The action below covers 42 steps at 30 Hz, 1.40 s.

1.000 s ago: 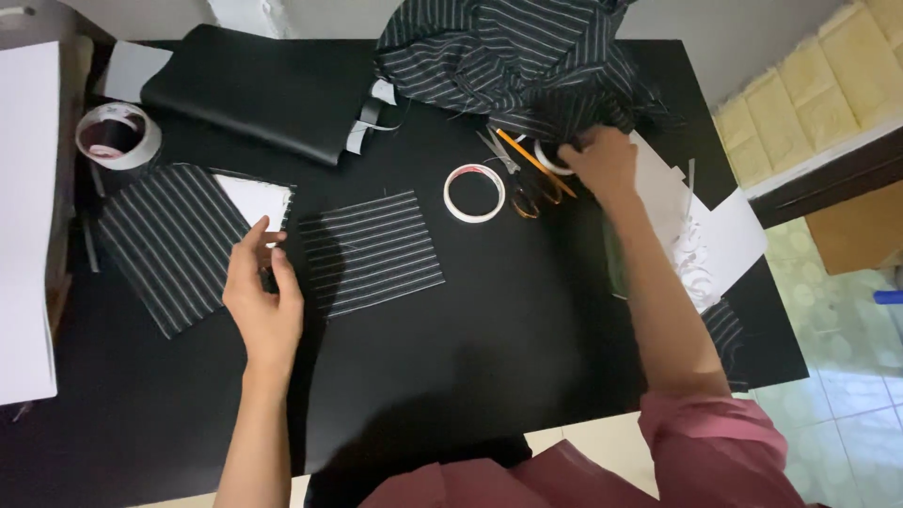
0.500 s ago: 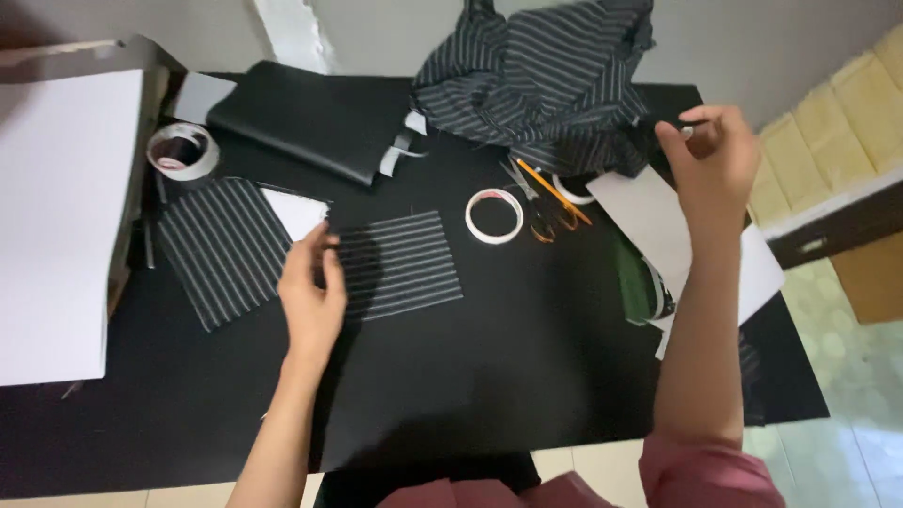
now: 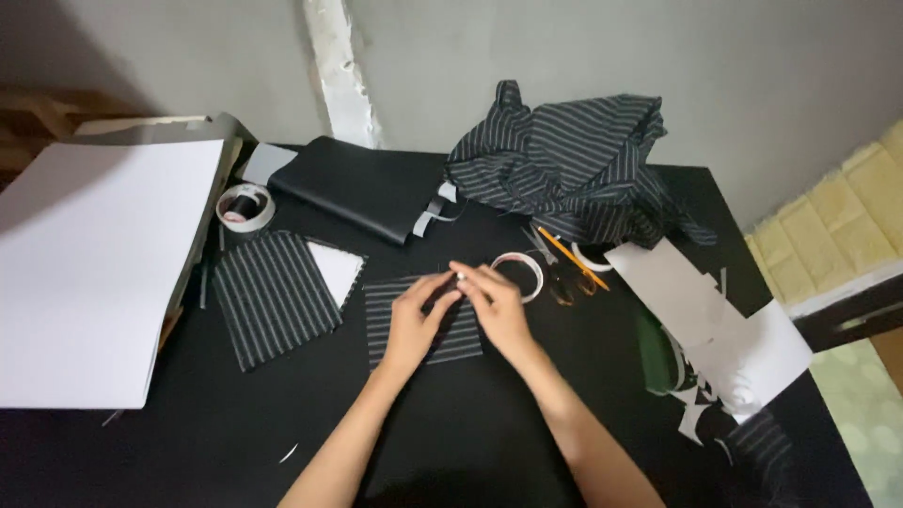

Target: The person is assembling and hand-sewing a small fabric and leather pouch.

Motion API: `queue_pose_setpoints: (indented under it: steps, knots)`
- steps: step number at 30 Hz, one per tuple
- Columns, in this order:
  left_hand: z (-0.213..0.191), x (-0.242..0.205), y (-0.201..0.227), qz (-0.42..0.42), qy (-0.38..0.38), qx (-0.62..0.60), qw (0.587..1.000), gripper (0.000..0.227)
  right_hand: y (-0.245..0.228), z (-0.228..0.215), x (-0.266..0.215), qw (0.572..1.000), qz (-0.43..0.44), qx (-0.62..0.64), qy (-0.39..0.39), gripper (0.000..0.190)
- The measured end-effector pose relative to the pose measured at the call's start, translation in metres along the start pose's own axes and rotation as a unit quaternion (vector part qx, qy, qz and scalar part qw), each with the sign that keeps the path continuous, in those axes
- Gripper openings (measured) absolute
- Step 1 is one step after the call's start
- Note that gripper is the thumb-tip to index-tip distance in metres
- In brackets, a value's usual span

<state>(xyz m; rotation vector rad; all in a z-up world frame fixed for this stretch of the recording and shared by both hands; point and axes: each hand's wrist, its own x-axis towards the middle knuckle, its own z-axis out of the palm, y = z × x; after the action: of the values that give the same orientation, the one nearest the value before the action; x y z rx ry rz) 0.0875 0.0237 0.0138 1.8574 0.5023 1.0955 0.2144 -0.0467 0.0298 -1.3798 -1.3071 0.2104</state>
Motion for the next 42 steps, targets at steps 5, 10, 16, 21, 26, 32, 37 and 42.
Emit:
queue_pose_setpoints:
  steps: [5,10,16,21,26,32,37,42]
  knots:
    - [-0.002,-0.003,-0.012,0.026,0.012,0.062,0.998,0.028,0.013,0.000,-0.010,0.999,0.009,0.020,0.038,0.023]
    - [-0.003,-0.004,-0.002,0.014,0.008,0.047,0.999,0.024,0.035,0.000,-0.017,0.995,0.039,0.066,0.071,0.011]
    - [-0.004,-0.005,-0.005,-0.018,0.014,0.016,1.000,0.016,0.039,0.002,-0.017,0.988,0.046,0.138,0.056,0.006]
    - [-0.004,-0.005,-0.002,-0.038,0.025,0.004,0.999,0.014,0.043,0.003,-0.019,0.986,0.048,0.157,0.039,0.003]
    - [-0.006,-0.004,0.008,-0.092,0.034,-0.053,0.994,0.015,0.039,0.001,-0.019,0.980,0.069,0.178,0.049,0.007]
    - [0.003,-0.004,-0.018,-0.125,0.047,-0.120,0.984,0.017,0.039,0.002,-0.018,0.982,0.067,0.171,0.040,0.005]
    - [0.000,-0.005,-0.014,-0.182,0.036,-0.163,0.969,0.017,0.044,0.003,-0.021,0.981,0.066,0.179,0.037,0.002]
    - [-0.001,-0.005,-0.009,-0.169,0.022,-0.174,0.970,0.024,0.051,0.004,-0.022,0.978,0.060,0.195,0.033,0.004]
